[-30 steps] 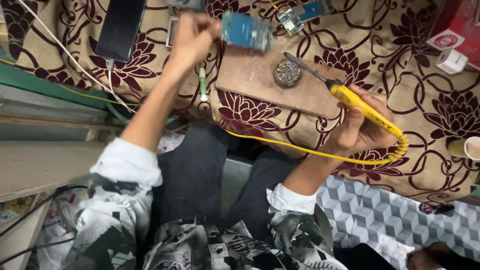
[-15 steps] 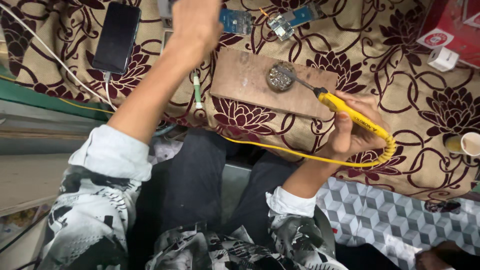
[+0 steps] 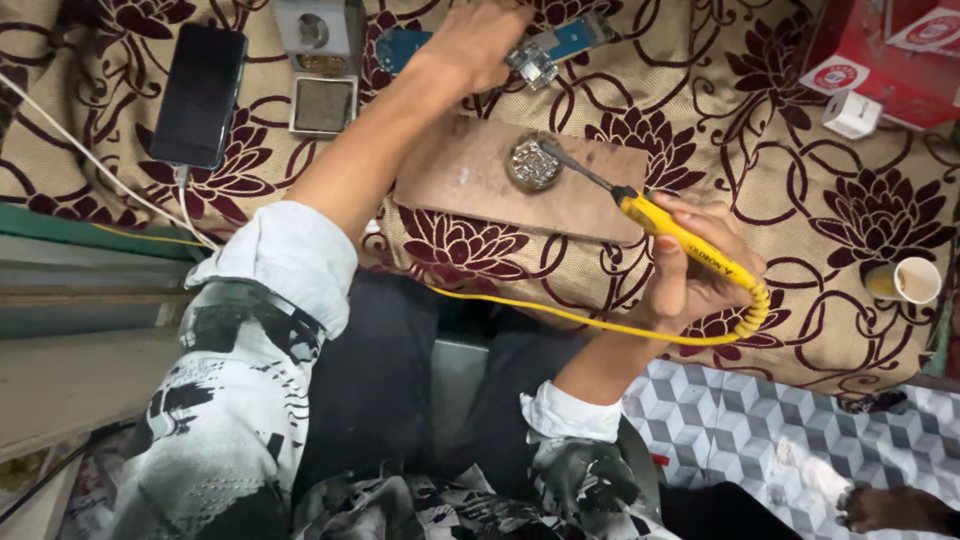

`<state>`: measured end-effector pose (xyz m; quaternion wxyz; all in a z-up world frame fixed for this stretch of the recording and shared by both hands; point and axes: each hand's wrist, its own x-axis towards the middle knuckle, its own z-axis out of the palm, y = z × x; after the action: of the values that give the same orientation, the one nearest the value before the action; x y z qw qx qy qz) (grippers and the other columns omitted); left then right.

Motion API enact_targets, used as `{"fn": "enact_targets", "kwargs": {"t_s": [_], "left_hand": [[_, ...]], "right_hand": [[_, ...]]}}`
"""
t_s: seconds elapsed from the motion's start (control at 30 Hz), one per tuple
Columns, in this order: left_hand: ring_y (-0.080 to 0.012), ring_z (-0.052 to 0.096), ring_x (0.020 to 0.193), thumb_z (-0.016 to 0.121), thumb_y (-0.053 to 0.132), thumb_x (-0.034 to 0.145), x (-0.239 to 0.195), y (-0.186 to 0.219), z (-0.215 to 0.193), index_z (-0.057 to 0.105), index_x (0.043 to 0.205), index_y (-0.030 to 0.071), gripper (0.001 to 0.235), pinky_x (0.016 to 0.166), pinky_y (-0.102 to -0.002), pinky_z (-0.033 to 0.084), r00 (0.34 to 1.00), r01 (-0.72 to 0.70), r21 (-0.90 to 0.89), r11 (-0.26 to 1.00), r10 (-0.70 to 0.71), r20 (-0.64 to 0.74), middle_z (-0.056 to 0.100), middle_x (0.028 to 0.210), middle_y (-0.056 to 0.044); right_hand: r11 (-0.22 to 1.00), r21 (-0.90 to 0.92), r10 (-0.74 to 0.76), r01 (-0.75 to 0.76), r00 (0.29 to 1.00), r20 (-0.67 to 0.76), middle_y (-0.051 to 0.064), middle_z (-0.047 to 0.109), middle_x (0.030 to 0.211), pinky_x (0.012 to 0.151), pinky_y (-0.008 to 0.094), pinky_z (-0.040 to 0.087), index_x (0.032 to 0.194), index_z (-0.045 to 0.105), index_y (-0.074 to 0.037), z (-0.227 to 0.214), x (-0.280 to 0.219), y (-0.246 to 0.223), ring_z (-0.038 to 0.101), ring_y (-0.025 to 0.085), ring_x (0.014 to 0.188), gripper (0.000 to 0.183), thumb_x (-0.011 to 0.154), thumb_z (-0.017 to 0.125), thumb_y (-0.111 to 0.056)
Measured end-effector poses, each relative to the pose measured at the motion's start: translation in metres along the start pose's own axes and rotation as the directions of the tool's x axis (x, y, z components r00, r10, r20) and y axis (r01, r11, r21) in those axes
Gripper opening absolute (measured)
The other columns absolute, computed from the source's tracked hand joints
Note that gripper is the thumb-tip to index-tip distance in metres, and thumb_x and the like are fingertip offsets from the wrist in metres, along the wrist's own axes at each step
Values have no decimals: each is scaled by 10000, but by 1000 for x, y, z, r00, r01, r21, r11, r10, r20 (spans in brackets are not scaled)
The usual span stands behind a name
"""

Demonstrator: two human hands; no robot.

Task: The person uses a soldering iron and a green pen-like tool to work on a small electronic component placed on a wooden board. They repeatedly apply the soldering iron to the component while holding it steady with the other hand.

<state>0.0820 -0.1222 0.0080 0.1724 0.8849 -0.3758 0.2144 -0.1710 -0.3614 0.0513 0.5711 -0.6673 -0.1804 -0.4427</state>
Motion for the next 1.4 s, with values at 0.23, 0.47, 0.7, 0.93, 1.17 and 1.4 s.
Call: {"fn": "enact_targets", "kwargs": {"t_s": [0.23, 0.47, 0.7, 0.93, 1.17, 1.4], "left_hand": [[-351, 695, 1014, 781, -1, 636, 4, -2, -5, 732, 1225, 99, 599, 841, -472, 543, 961, -53, 20, 998, 46, 274, 743, 1020, -165], [-315, 718, 623, 811, 57, 599, 3, -4, -22, 789, 1081, 102, 485, 565, -430, 575, 942, -94, 151, 984, 39, 333, 721, 722, -137], [-304, 727, 776, 844, 244, 658, -13, -7, -27, 774, 801, 80, 229, 670, -427, 583, 970, -138, 204, 969, 91, 225, 725, 779, -120], [-309, 725, 780, 856, 340, 669, -13, -7, -26, 758, 765, 23, 344, 646, -441, 577, 962, -143, 218, 965, 83, 261, 730, 832, -127], [-364, 719, 715, 814, 399, 746, -20, 1, -53, 746, 828, -14, 427, 617, -480, 570, 913, 6, 226, 974, -98, 397, 724, 784, -201], [-404, 715, 764, 726, 277, 748, -2, 1, -32, 714, 1091, 13, 433, 662, -502, 567, 862, 275, 12, 961, -252, 441, 708, 853, -264]], "right_hand": [[1000, 31, 5, -5, 1000, 19, 247, 755, 1017, 751, 283, 578, 1083, 685, 39, -2, 0, 2, 679, 217, 766, 261, 974, 773, -181], [997, 69, 18, -19, 1000, 10, 251, 752, 1013, 733, 284, 573, 1090, 692, 45, -1, -2, 5, 675, 226, 769, 286, 973, 804, -190], [999, 33, -4, 4, 1000, 17, 249, 757, 1008, 735, 275, 560, 1080, 695, 36, 0, -1, 4, 682, 233, 768, 262, 977, 780, -190], [1000, 10, -12, 12, 1000, 27, 249, 755, 1019, 748, 286, 568, 1101, 695, 41, -4, -1, 7, 684, 238, 777, 273, 981, 786, -187], [1000, -16, -23, 24, 999, 28, 254, 761, 1009, 688, 264, 530, 1089, 698, 47, -10, -2, 8, 650, 210, 728, 274, 975, 775, -190], [1000, -9, -20, 20, 1000, -7, 264, 759, 1017, 687, 269, 515, 1097, 699, 55, -10, -2, 8, 607, 203, 699, 289, 971, 780, -193]]}}
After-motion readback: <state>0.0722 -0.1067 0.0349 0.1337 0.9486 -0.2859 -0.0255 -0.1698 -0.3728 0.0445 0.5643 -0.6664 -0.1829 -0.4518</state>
